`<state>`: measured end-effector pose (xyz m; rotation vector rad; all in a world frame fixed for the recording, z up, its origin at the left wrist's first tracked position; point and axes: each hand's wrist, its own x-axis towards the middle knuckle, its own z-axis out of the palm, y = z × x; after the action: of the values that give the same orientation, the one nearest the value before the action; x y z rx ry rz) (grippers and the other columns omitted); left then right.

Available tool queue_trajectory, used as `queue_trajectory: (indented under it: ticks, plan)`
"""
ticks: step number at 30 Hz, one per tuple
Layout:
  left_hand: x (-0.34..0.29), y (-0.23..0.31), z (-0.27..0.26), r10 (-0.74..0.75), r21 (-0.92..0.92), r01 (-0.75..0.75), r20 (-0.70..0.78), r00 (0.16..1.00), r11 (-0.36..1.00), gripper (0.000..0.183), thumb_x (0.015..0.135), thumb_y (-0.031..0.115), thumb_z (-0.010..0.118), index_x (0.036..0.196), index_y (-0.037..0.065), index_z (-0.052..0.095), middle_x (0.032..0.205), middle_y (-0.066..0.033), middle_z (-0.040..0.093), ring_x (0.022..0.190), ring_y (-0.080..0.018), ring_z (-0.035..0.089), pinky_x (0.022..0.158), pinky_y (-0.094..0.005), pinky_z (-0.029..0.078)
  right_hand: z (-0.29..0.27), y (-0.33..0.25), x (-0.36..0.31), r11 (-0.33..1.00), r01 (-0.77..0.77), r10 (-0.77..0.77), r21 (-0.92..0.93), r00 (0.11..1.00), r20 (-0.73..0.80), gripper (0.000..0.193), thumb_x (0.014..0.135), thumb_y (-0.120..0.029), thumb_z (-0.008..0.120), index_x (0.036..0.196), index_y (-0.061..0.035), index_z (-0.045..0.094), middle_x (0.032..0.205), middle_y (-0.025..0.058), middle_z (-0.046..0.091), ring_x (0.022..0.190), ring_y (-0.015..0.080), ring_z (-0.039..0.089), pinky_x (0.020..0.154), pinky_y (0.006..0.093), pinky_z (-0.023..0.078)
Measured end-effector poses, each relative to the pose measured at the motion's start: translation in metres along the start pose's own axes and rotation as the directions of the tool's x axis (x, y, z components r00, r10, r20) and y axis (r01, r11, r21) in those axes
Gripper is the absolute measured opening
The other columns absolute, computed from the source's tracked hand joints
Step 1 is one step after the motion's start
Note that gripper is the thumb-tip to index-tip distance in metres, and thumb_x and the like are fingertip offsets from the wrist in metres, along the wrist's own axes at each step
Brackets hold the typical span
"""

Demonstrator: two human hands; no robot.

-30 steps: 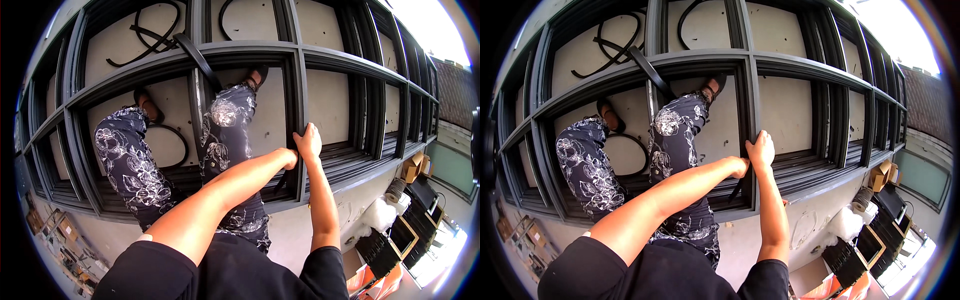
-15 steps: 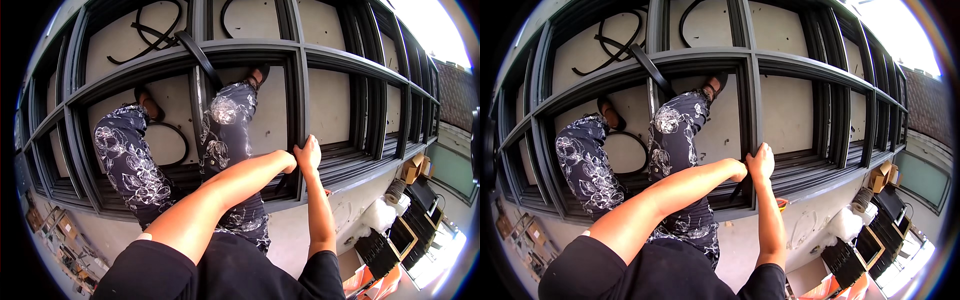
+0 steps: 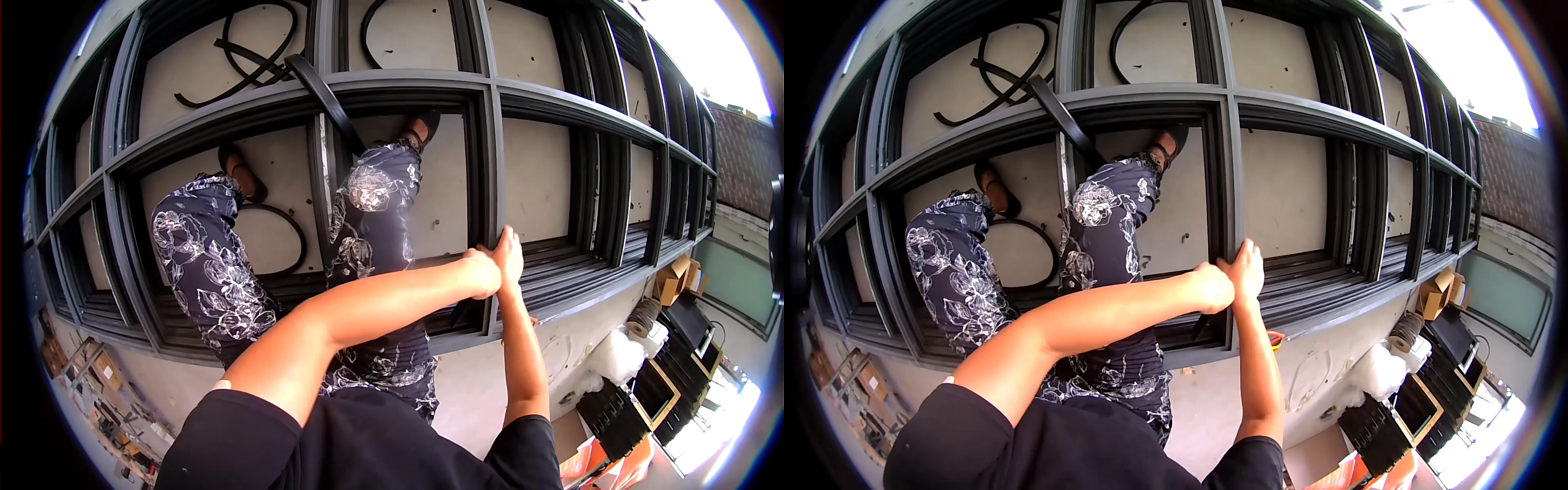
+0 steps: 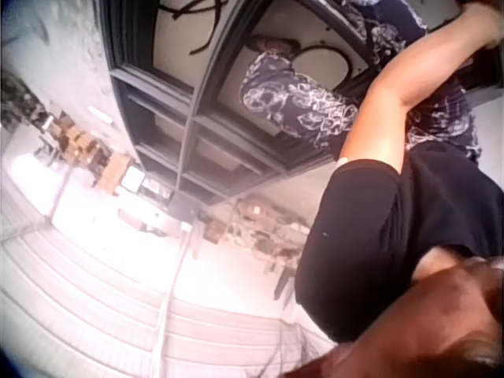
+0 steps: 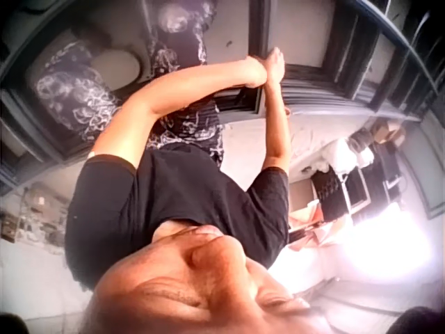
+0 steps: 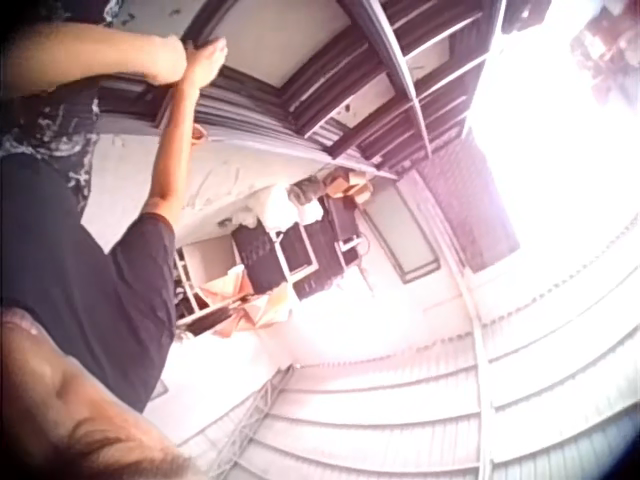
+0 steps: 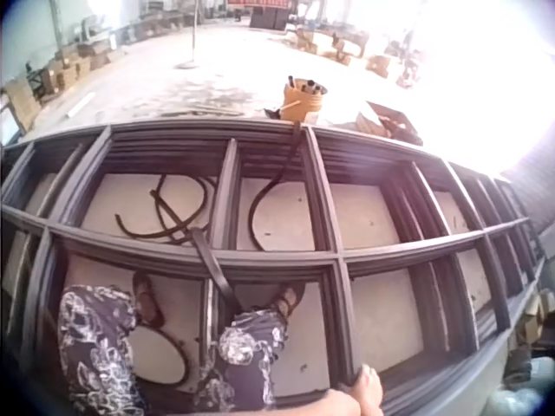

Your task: The person installs rubber seals into the grooves of a large metal grid structure. They are seen aligning the frame, cutting lengths of rubber stripping with scissors, and pressing the seals into place by hand.

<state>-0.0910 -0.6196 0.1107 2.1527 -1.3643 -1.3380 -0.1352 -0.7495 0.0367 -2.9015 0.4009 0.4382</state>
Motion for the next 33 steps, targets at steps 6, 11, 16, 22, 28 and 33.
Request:
queue_trajectory:
  ticks: [6,11,16,22,28,33]
  plan:
    - [-0.123,-0.049,0.017,0.024,-0.064,-0.139,-0.833,0.552,0.988,0.021,0.082,0.013,0.060,0.100,0.006,0.066,0.098,-0.0092,0.067,0.098,-0.0281,0.064,0.084,-0.0390,0.051,-0.020,-0.089,0.121,0.986,0.162,-0.142,0.029,0.930,-0.340,0.056,0.076,-0.035,0.077,0.114,-0.0004,0.054,0.109,0.0174,0.059,0.104,0.0360,0.058,0.089,0.0427,0.050]
    - [-0.188,-0.071,0.037,0.028,-0.036,-0.189,-0.946,0.324,0.981,0.025,0.074,0.003,0.068,0.099,0.006,0.067,0.099,-0.0070,0.066,0.099,-0.0273,0.064,0.088,-0.0390,0.051,-0.034,-0.144,0.194,0.997,-0.059,0.043,-0.041,0.948,-0.314,0.047,0.076,-0.036,0.078,0.102,-0.0030,0.055,0.103,0.0154,0.063,0.101,0.0331,0.063,0.085,0.0412,0.054]
    - [-0.182,-0.075,0.035,-0.039,-0.061,-0.107,-0.980,0.194,0.992,0.024,0.072,0.000,0.068,0.094,0.008,0.068,0.096,-0.0042,0.067,0.096,-0.0247,0.065,0.085,-0.0361,0.052,-0.039,-0.126,0.182,0.997,0.079,-0.077,-0.001,0.977,-0.200,0.050,0.074,-0.034,0.080,0.104,-0.0023,0.055,0.104,0.0165,0.064,0.101,0.0335,0.063,0.084,0.0437,0.055]
    - [-0.178,-0.070,0.033,0.019,-0.016,-0.176,-0.980,0.198,0.984,0.023,0.072,-0.001,0.068,0.093,0.008,0.068,0.095,-0.0047,0.067,0.094,-0.0252,0.066,0.084,-0.0356,0.053,-0.020,-0.059,0.045,0.998,0.038,-0.038,0.050,0.999,0.000,0.099,0.069,-0.018,0.084,0.148,-0.0026,0.026,0.123,0.0223,0.054,0.113,0.0397,0.055,0.094,0.0451,0.051]
    - [-0.183,-0.072,0.038,0.021,-0.015,-0.195,-0.983,0.182,0.981,0.021,0.072,-0.002,0.066,0.092,0.006,0.068,0.093,-0.0063,0.067,0.092,-0.0266,0.066,0.082,-0.0363,0.053,0.006,-0.002,-0.057,0.995,-0.077,0.076,0.063,0.997,0.023,0.101,0.067,-0.020,0.084,0.149,-0.0039,0.027,0.118,0.0221,0.055,0.109,0.0401,0.056,0.092,0.0445,0.050]
    - [-0.185,-0.071,0.041,0.007,-0.021,-0.180,-0.988,0.153,0.983,0.019,0.073,-0.002,0.066,0.090,0.006,0.068,0.092,-0.0060,0.067,0.092,-0.0266,0.066,0.082,-0.0368,0.053,0.022,-0.017,-0.071,0.991,-0.090,0.107,0.099,0.978,-0.177,0.104,0.065,-0.021,0.085,0.148,-0.0013,0.027,0.120,0.0234,0.054,0.112,0.0406,0.053,0.097,0.0430,0.045]
